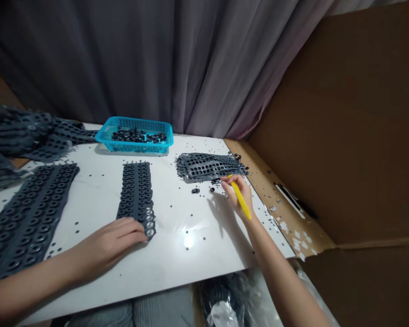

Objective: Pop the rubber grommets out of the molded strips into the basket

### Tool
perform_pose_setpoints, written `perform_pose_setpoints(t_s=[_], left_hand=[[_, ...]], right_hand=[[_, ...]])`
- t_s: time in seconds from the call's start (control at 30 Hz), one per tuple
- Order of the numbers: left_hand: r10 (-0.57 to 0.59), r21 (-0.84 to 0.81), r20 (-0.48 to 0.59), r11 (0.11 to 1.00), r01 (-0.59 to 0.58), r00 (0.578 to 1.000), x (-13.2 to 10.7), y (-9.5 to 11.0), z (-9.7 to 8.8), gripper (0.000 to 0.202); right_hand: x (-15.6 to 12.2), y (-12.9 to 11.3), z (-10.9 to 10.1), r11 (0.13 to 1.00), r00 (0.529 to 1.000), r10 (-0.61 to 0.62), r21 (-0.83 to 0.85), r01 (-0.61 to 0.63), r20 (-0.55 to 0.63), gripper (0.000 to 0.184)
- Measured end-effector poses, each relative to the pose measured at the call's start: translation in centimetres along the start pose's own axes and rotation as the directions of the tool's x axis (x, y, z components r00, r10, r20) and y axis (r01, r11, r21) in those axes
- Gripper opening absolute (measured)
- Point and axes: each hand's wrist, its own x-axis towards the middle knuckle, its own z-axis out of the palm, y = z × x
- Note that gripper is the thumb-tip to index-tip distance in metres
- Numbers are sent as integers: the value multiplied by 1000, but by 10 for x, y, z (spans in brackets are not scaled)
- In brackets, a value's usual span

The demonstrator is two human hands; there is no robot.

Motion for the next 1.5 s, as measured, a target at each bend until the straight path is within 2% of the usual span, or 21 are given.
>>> perform_pose_setpoints(t_s=[0.07,0.13,0.23,0.37,0.47,0.53,0.63,0.77,0.9,1.0,1.1,1.17,1.27,1.37,1.5], left_hand=[[27,2,41,1000,-28,999,-2,5,-5,30],[75,12,88,997,-76,993,-5,11,-4,30],[98,25,132,994,-102,986,-11,20,2,31],[42,-6,140,999,-41,989,-18,29,-1,20],[-62,-20,84,998,64,995,-17,26,-16,18],[-177,-6,46,984,177,983,-10,17,-25,16],[-327,-10,35,945,328,944,10,-5,-28,13],[-319,-100,97,939,328,943,34,-33,-18,11],[-296,-154,130,937,314,946,41,-44,-11,13],[-257,-120,150,954,276,955,40,-46,-11,16],[-218,-31,222,973,231,950,44,-45,-13,17],[-203,70,297,979,191,933,50,-42,-14,15],[-213,273,382,956,110,899,58,-33,-14,10],[-169,447,384,894,-23,908,57,-27,-7,12],[30,590,303,779,-212,952,42,-27,5,16]], right_hand=[[-17,-11,15,999,993,-6,-31,10,118,21],[-30,-23,37,1000,974,-2,21,-3,225,17],[-41,-42,75,986,950,54,135,-100,309,19],[-47,-57,114,918,878,129,279,-280,460,32],[-55,-58,129,822,817,183,371,-433,547,22],[-61,-58,135,798,805,246,359,-484,540,11],[-67,-61,139,838,809,309,259,-480,499,6],[-70,-65,141,890,824,303,168,-424,478,8],[-70,-65,142,906,812,308,108,-410,496,10],[-70,-68,143,941,823,276,33,-336,496,11],[-69,-73,145,975,854,215,-57,-214,474,15],[-69,-75,146,983,866,181,-80,-163,465,17],[-69,-73,146,984,862,179,-74,-163,474,17],[-70,-70,145,981,854,188,-55,-185,485,15],[-70,-67,145,983,862,177,-39,-180,475,14]])
